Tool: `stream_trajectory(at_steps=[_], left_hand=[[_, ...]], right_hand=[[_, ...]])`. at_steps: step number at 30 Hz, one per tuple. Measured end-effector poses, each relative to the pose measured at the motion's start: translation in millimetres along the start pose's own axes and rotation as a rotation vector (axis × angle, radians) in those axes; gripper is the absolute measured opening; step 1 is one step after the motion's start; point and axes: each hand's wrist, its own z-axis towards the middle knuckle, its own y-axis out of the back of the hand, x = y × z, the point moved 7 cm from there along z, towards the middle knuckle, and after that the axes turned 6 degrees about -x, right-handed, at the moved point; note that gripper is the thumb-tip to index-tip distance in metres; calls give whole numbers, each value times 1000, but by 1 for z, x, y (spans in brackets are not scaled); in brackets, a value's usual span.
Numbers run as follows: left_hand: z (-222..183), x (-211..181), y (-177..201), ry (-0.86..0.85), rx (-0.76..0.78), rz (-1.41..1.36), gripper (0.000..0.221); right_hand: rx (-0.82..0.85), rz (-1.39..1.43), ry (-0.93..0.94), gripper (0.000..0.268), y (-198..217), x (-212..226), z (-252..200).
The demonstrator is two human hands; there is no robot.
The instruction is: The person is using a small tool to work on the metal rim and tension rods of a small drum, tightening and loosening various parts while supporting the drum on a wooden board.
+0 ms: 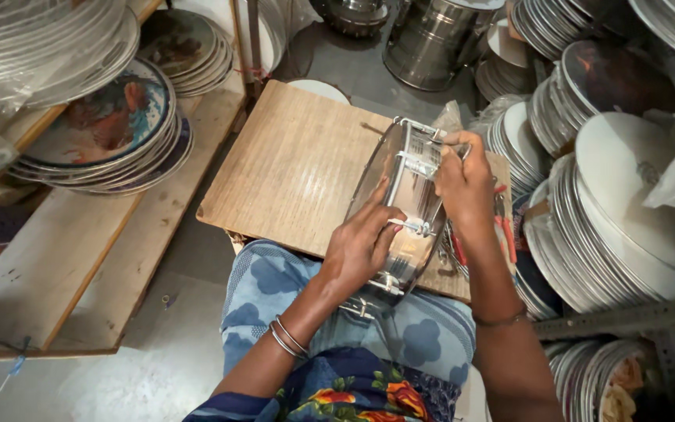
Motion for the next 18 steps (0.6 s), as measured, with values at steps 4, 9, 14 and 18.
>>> stream_trajectory(at_steps=[4,9,14,18], left_hand=[[0,1,2,48,-3,6,11],[-4,12,7,197,26,-7,13],[-8,7,13,80,-14,-47,18],[-4,5,14,48,-35,-35,18]], right_hand=[[-54,97,78,15,8,-8,-7],[-288,281,277,20,24,1,-42],[-208,268,235,20,13,8,-39],[-153,260,208,18,7,9,-30]])
